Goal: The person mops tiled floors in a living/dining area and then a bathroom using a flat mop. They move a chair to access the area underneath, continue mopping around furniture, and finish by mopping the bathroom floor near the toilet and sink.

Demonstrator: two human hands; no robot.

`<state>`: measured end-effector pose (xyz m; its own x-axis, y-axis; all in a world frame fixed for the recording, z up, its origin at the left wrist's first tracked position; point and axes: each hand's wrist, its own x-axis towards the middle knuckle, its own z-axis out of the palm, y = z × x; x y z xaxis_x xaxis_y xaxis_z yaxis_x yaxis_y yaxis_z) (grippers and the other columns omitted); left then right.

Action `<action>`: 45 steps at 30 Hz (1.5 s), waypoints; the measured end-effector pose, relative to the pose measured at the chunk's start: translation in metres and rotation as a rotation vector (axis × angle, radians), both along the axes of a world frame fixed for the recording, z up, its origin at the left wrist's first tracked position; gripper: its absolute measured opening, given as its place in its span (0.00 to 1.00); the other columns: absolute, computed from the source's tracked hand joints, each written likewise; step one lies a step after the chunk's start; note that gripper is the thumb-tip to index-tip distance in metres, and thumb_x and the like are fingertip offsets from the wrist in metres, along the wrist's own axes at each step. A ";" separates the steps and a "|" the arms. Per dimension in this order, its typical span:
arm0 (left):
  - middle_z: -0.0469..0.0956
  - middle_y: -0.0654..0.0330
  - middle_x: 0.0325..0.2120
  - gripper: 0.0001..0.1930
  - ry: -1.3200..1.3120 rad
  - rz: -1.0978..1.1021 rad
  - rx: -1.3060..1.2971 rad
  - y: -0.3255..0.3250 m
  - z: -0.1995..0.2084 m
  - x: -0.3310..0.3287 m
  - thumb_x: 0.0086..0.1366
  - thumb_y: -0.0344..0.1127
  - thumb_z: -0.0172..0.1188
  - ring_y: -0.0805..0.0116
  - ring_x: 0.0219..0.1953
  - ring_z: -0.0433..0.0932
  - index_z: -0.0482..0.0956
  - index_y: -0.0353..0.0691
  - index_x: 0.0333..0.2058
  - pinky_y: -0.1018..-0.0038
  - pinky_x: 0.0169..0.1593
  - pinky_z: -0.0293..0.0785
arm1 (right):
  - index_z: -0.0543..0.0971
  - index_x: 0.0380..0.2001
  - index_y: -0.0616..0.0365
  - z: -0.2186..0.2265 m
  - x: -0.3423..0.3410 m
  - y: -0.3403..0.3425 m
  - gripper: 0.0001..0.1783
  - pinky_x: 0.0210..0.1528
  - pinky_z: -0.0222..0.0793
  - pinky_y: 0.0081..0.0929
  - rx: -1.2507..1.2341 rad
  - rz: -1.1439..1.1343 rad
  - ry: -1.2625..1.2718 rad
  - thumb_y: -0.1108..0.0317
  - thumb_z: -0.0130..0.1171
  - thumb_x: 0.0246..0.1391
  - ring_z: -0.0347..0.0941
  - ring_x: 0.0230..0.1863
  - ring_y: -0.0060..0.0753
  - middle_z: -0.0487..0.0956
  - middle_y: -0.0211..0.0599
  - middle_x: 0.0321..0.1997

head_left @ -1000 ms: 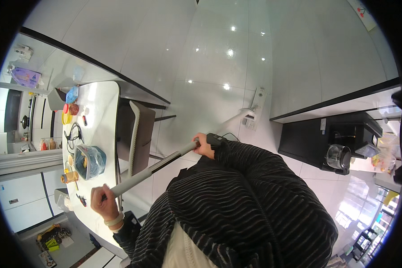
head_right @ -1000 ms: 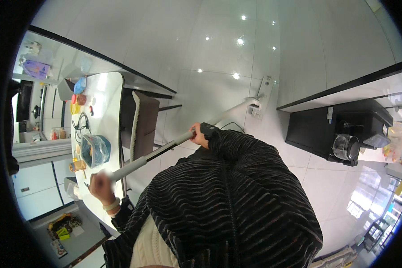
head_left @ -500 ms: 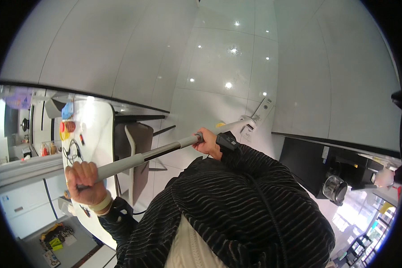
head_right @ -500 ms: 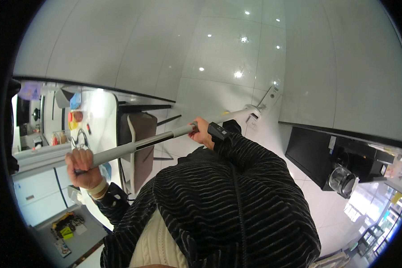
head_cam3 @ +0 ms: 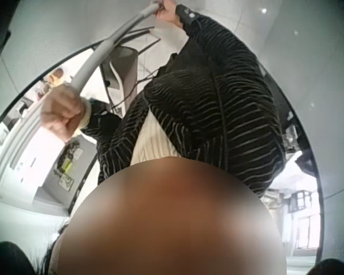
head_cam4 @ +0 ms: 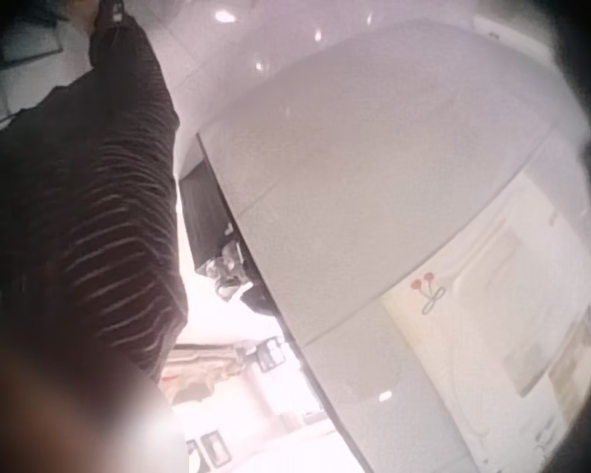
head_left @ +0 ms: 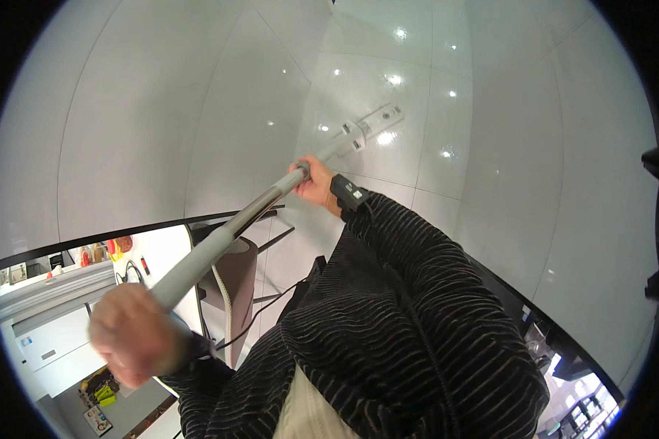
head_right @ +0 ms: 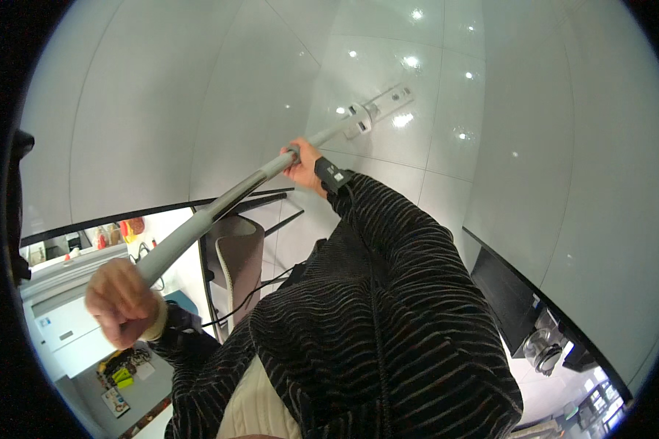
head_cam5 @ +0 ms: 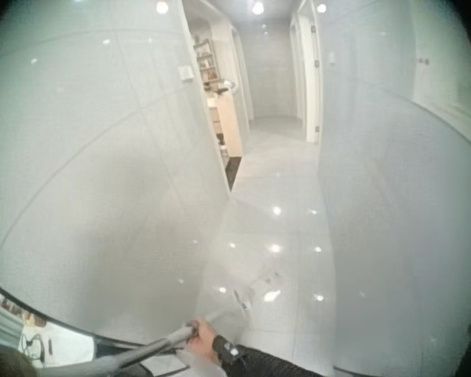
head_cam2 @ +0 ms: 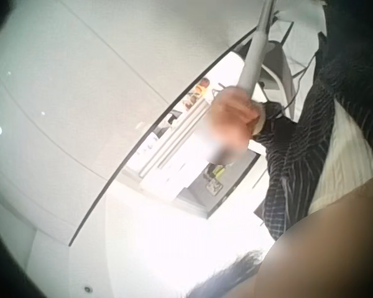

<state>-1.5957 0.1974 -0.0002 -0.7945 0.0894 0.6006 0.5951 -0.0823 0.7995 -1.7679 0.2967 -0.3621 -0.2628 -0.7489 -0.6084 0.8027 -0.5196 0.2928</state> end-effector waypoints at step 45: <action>0.67 0.59 0.14 0.15 -0.181 -0.121 0.159 -0.025 -0.010 -0.098 0.64 0.33 0.46 0.67 0.17 0.67 0.64 0.39 0.17 0.65 0.29 0.67 | 0.69 0.33 0.56 0.000 -0.048 0.087 0.10 0.30 0.65 0.33 0.711 0.032 -0.031 0.71 0.53 0.44 0.68 0.37 0.35 0.71 0.37 0.34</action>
<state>-1.6933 0.1722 -0.0102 -0.8793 0.1064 0.4642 0.4220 -0.2775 0.8631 -1.8163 0.3838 -0.3625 -0.2226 -0.1747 -0.9591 0.8173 -0.5698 -0.0859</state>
